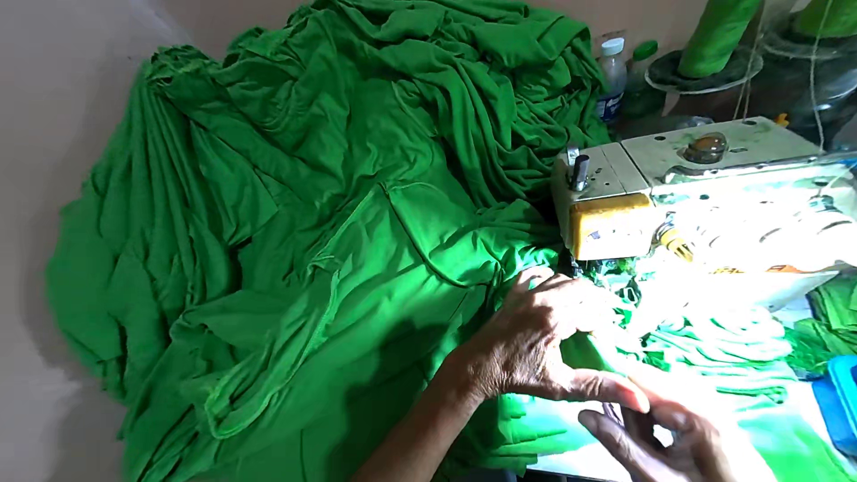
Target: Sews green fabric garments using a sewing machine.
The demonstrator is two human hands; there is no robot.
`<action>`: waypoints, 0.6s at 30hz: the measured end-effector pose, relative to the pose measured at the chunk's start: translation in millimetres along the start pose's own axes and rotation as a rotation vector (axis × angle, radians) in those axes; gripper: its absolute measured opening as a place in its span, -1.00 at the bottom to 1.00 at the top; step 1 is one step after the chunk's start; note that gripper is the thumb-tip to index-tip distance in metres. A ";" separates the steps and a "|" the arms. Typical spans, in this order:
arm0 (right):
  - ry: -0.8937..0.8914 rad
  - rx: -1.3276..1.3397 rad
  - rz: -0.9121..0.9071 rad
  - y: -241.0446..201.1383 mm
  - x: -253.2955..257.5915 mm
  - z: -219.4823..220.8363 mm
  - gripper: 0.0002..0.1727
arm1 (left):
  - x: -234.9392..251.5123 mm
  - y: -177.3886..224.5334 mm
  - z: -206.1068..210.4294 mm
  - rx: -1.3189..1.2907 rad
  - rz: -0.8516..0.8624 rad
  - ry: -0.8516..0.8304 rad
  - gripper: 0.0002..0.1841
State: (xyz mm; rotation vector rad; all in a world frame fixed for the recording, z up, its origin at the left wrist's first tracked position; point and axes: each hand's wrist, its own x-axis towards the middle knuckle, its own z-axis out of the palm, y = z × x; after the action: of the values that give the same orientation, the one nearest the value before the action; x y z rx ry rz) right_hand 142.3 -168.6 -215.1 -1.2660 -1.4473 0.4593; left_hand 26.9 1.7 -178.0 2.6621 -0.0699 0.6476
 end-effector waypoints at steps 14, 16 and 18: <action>0.181 0.272 -0.087 59.5 15.2 17.7 -0.90 | -22.2 -23.8 19.0 0.093 -0.184 0.424 -0.62; 0.177 0.327 -0.052 57.3 13.8 14.7 -0.95 | -22.9 -21.4 19.3 0.077 -0.220 0.434 -0.63; 0.185 0.361 -0.004 49.8 13.6 14.7 -0.95 | -22.5 -18.1 18.8 0.089 -0.255 0.418 -0.59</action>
State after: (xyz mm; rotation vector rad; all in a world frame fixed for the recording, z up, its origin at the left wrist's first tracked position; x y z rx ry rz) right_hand 153.7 -134.0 -254.6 -0.9880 -1.1503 0.5577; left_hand 17.4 10.0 -210.1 2.4977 0.4155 1.1191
